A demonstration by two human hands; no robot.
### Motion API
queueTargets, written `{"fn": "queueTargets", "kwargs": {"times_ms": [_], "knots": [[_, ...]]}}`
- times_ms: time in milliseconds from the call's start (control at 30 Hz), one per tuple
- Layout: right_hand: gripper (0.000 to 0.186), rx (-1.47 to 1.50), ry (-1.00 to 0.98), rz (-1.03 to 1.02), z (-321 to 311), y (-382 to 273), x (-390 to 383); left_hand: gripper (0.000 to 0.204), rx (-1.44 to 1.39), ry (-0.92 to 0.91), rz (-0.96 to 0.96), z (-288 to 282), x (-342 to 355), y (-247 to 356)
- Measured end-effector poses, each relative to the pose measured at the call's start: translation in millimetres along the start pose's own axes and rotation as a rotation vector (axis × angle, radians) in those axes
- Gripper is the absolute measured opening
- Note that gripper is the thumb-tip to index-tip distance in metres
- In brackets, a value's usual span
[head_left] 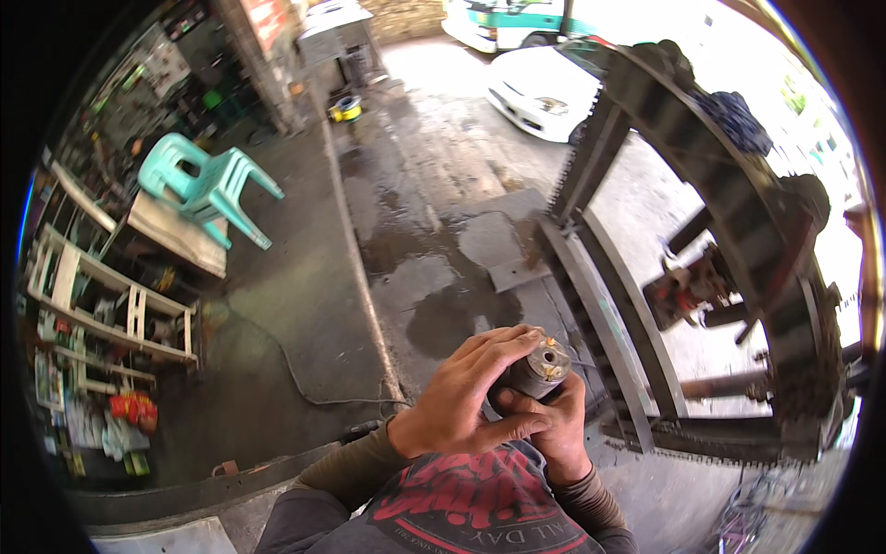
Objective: The person grinds a cylindrical metal part on a bench grinder, then moves to a workbench to hammer a small metal disc and a cylindrical component. The person uses a hammer to tap the parts into place and inspects them.
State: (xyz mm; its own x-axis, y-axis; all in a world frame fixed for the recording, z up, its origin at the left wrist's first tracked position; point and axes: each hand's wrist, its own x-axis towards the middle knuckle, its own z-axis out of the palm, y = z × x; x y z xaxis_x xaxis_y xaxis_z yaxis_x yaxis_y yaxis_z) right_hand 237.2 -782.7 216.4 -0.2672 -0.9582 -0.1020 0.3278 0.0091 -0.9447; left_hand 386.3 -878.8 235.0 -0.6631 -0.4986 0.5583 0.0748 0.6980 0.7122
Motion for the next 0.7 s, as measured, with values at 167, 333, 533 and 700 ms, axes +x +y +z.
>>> {"fn": "queueTargets", "kwargs": {"times_ms": [167, 333, 533, 700], "knots": [[0.037, 0.033, -0.198, 0.131, 45, 9, 78, 0.080, 0.008, 0.140, -0.138, -60, 0, -40], [0.044, -0.035, -0.353, 0.221, 80, 13, 155, 0.053, -0.133, 0.333, -0.328, -99, 5, -84], [0.042, -0.115, -0.587, 0.291, 132, 16, 255, 0.024, -0.440, 0.613, -0.454, -154, 21, -143], [0.045, -0.119, -0.769, 0.412, 186, 17, 331, 0.017, -0.545, 0.797, -0.508, -213, 42, -171]]}}
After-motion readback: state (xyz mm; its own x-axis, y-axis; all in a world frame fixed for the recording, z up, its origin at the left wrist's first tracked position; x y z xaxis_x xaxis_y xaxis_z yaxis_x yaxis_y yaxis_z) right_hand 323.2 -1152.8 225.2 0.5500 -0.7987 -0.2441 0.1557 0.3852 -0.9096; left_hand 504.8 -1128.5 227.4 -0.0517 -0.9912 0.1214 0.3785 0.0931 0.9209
